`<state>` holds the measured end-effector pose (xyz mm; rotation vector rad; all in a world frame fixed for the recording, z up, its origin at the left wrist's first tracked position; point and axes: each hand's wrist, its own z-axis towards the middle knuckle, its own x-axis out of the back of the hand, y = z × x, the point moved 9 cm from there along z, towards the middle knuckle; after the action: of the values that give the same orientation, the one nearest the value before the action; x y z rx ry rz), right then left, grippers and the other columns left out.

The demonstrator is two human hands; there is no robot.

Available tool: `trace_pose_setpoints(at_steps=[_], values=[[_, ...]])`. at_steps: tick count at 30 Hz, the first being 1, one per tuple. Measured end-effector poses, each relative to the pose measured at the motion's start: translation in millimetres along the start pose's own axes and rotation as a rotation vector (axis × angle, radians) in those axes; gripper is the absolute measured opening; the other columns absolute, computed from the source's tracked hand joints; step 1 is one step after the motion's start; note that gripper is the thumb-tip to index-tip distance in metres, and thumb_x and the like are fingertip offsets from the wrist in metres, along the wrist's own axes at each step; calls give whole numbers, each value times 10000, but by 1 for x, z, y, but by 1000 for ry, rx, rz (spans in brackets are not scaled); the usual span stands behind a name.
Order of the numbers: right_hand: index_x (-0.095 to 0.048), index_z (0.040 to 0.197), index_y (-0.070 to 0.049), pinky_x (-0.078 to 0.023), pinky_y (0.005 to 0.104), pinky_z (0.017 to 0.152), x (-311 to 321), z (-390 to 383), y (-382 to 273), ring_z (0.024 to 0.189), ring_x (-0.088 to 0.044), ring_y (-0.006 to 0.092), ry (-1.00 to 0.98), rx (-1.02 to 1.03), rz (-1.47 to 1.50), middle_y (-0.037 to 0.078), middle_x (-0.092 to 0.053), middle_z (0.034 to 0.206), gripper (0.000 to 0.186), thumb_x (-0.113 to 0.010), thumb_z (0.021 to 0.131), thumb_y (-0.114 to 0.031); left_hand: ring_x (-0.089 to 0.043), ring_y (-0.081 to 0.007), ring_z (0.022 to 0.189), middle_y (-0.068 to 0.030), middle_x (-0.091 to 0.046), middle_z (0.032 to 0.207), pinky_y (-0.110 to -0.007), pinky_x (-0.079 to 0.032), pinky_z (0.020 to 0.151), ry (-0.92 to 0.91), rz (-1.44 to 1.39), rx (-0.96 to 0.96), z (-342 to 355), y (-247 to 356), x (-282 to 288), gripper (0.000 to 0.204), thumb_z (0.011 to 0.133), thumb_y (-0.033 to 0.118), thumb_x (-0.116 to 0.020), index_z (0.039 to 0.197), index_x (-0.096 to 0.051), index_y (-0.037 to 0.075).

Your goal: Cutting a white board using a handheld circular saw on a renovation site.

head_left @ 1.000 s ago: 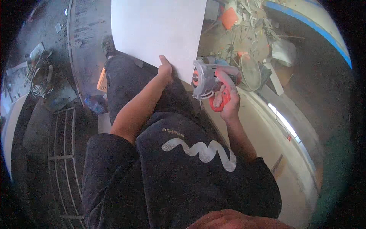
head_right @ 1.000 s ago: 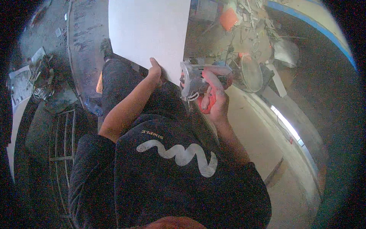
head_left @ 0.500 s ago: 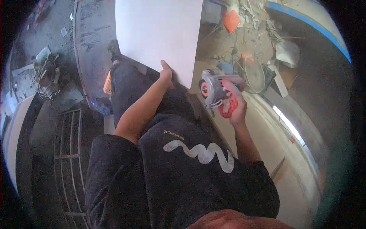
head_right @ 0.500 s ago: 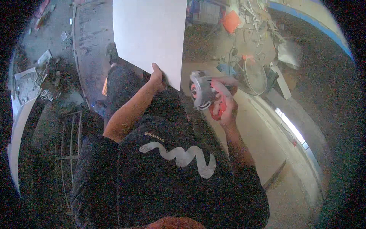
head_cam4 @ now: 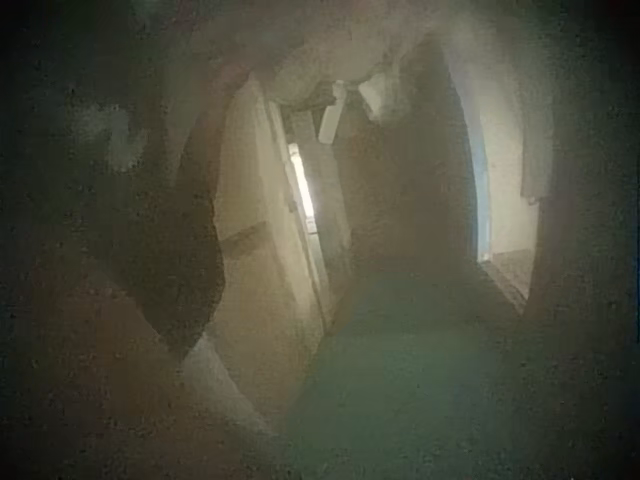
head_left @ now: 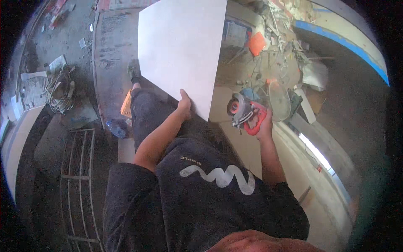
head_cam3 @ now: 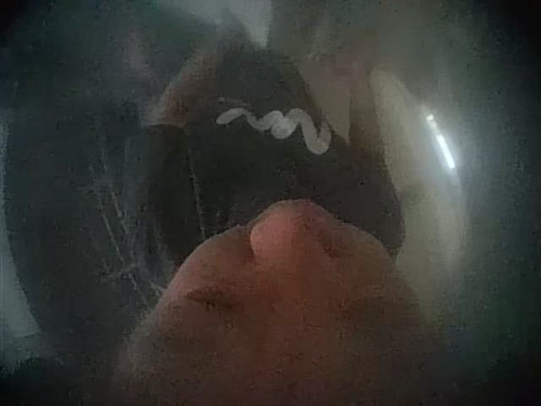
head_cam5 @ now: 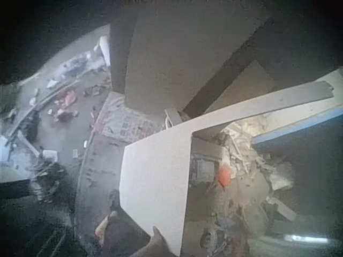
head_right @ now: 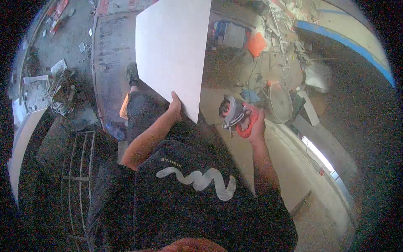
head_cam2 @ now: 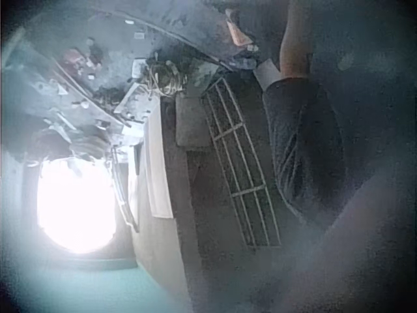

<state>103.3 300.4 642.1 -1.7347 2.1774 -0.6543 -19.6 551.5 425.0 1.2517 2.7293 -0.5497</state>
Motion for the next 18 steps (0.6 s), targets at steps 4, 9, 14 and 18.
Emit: trace_pose_setpoints(at_steps=[4,9,14,18], values=[[-628,1251,-104,-423,266,494,11,12,4,518,-427,97,72,-61,-131,-52,-533,830,653,-245,1038,-589,-533,-353,1289,-208,-515,1432,-480,-426,1065,-100,-75,-11,-4,-12,5,1004,951,775,-237,1483,-349,-70],[-611,1085,-70,-363,271,409,-26,5,-5,444,-390,87,183,-89,-134,-49,-426,571,656,-253,1016,-616,-562,-373,1252,-210,-531,1413,-524,-432,1053,-115,-70,-57,-28,-16,19,1038,923,809,-260,1492,-340,-56],[-599,1169,-65,-419,269,456,-24,22,-4,494,-456,105,6,-132,28,-40,-492,638,666,-297,999,-634,-518,-395,1300,-232,-456,1476,-546,-434,1045,-227,-196,115,-41,-15,30,1098,883,845,-311,1511,-307,-56],[-582,1224,-50,-487,280,553,-50,20,-26,589,-534,118,-17,-49,-11,-20,-565,729,713,-296,987,-659,-466,-334,1361,-127,-478,1500,-573,-351,1119,-513,-285,194,-23,-31,37,965,913,824,-225,1539,-352,100]])
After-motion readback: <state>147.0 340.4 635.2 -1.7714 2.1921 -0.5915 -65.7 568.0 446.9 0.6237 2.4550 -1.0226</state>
